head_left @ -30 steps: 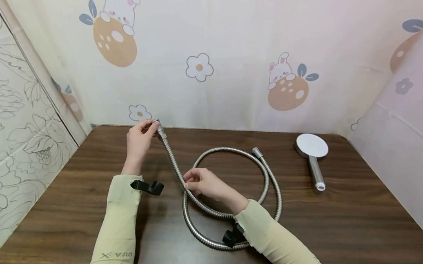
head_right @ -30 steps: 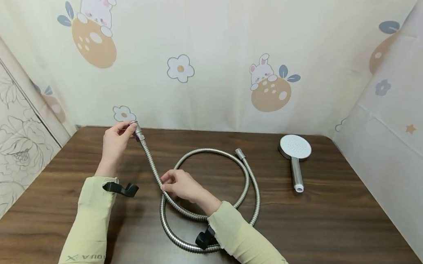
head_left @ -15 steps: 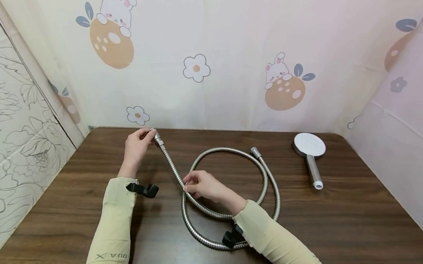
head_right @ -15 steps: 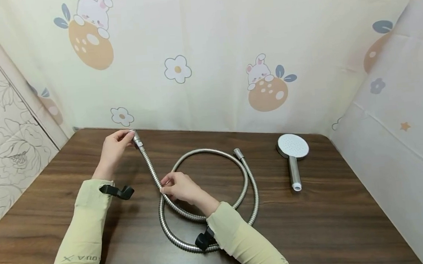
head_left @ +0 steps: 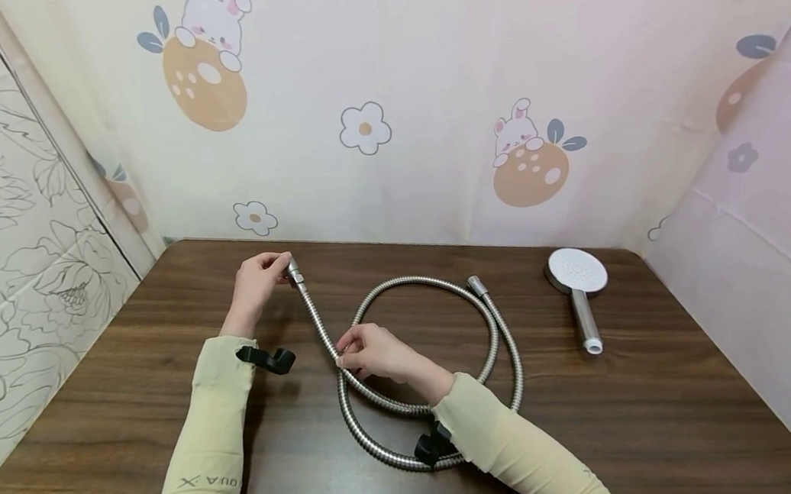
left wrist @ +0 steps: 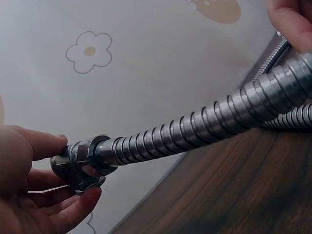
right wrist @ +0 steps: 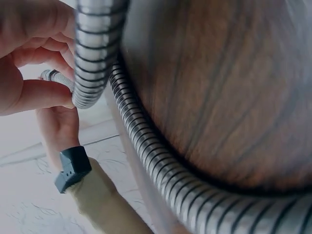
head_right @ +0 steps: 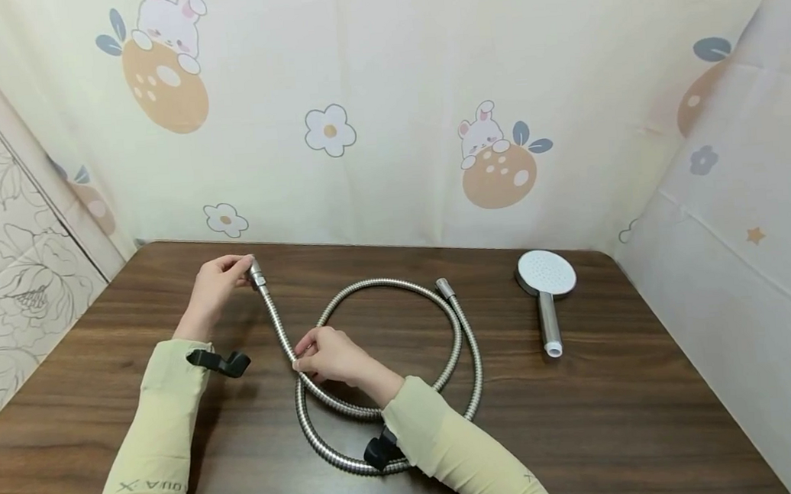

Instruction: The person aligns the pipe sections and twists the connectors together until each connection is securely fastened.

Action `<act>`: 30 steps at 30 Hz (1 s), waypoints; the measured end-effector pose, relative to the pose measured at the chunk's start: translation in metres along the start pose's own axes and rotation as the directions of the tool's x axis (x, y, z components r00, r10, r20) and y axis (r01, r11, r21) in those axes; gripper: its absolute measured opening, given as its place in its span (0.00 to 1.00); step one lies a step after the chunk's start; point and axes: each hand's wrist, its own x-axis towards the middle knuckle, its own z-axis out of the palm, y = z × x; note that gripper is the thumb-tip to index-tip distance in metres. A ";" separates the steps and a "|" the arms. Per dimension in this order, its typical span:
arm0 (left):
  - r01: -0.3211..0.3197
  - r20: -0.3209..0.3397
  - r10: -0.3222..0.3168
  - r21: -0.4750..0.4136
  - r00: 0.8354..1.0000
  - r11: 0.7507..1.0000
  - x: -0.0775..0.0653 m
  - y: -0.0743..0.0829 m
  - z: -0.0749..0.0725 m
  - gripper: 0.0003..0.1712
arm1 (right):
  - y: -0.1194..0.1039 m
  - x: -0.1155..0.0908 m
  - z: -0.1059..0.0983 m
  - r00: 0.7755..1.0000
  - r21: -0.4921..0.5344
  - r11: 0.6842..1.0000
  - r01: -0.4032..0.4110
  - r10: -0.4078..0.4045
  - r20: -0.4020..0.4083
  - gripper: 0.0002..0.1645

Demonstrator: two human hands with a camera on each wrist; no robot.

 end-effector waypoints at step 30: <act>0.119 0.057 -0.132 0.195 0.990 0.974 0.000 -0.016 0.002 0.20 | -0.013 0.005 0.001 0.997 -0.188 0.982 0.019 -0.006 0.071 0.07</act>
